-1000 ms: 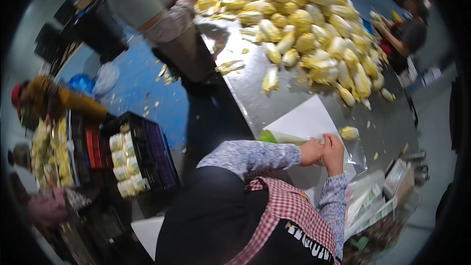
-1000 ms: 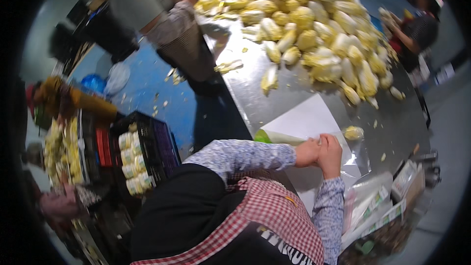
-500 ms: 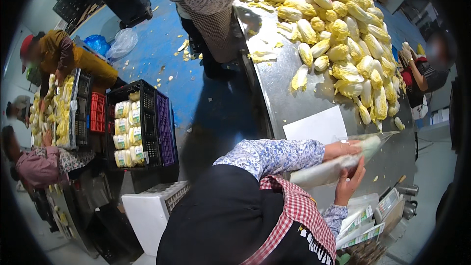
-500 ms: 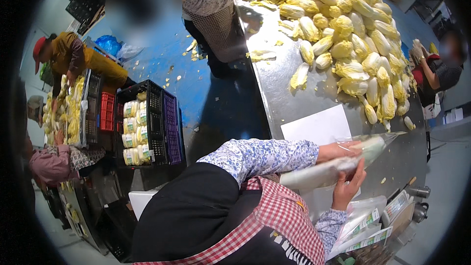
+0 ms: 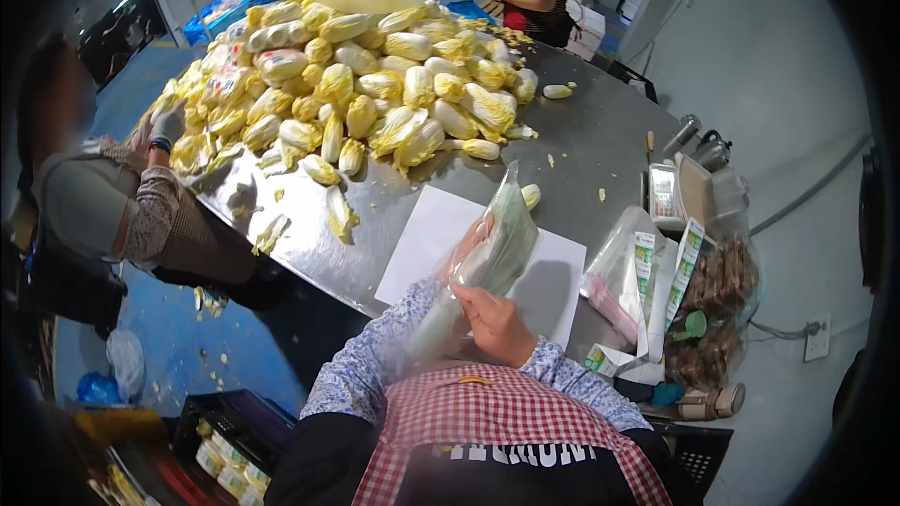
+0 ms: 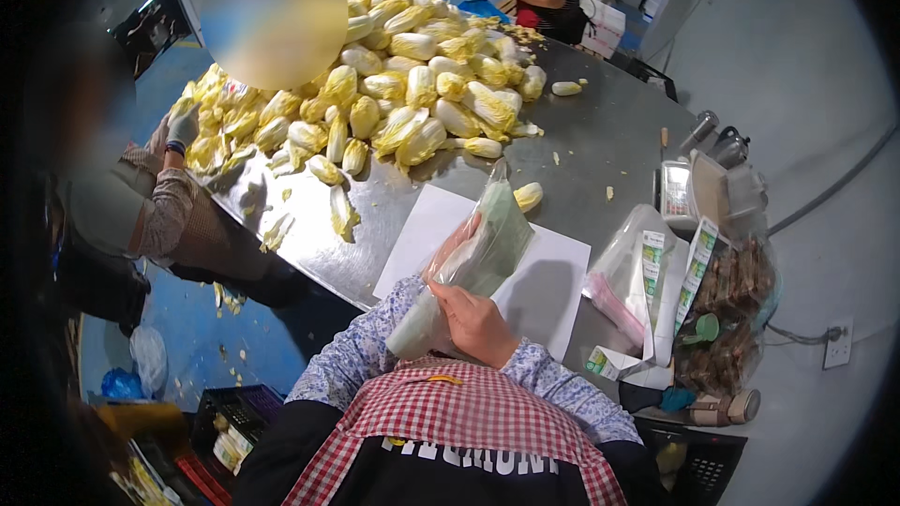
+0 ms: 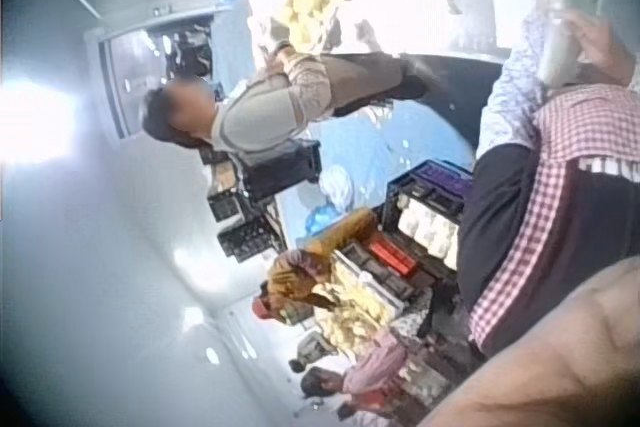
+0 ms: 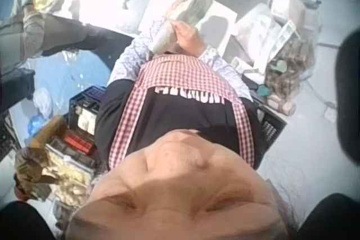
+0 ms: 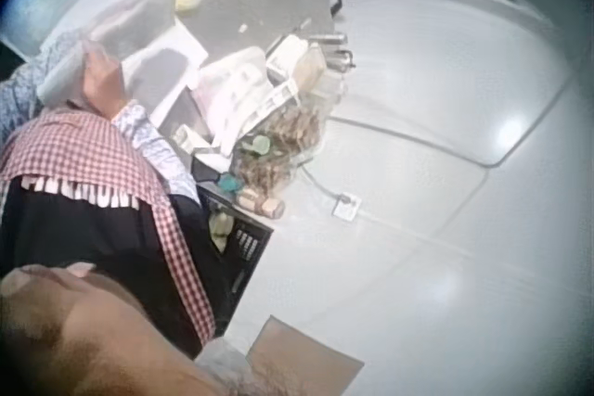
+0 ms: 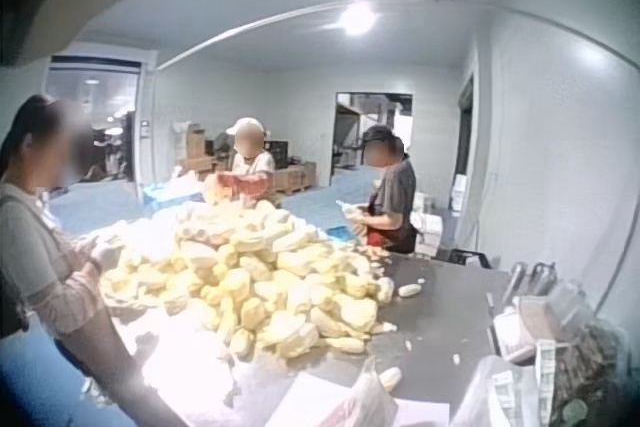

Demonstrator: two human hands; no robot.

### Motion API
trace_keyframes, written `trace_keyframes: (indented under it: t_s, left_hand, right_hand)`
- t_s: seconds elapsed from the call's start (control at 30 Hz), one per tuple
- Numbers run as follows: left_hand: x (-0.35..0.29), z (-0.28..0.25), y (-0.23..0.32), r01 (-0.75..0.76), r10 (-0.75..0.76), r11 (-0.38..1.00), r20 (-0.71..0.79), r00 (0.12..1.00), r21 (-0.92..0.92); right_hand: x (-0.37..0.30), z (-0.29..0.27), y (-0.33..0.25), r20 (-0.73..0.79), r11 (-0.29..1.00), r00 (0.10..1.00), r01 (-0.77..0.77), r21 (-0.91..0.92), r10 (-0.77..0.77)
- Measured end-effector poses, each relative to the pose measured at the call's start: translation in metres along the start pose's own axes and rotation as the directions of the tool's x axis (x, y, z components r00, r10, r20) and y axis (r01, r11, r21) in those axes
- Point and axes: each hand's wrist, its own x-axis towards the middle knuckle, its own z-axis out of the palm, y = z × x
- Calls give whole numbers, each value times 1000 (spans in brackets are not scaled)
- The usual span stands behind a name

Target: The person places napa cabbage pieces into plastic bags, seals them, and places the finished packages into a black crate. The person repeats this process continuously.

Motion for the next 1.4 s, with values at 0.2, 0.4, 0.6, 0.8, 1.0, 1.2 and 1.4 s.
trace_keyframes:
  t_s: [0.2,0.4,0.6,0.8,1.0,1.2,1.4]
  left_hand:
    - [26,14,-28,-82,97,859,-3,995,506]
    - [39,10,-16,158,-209,860,53,976,485]
    - [48,14,-12,297,-438,731,88,895,615]
    - [68,62,42,-68,-338,258,156,928,964]
    - [38,91,36,-598,-247,-444,550,798,668]
    - [40,112,14,-707,-370,-305,605,705,638]
    - [65,123,29,-797,-272,-434,782,560,420]
  right_hand:
    - [-39,-16,22,30,981,981,-193,-39,194]
    - [-24,-88,8,274,950,962,81,-301,4]
    - [-36,-66,76,317,898,856,-440,33,408]
    - [-91,-85,135,185,825,807,-562,-53,561]
    - [-118,-85,143,81,715,732,-679,166,676]
    - [-136,-86,151,77,653,715,-671,351,694]
    - [-145,-83,157,64,621,719,-638,456,692]
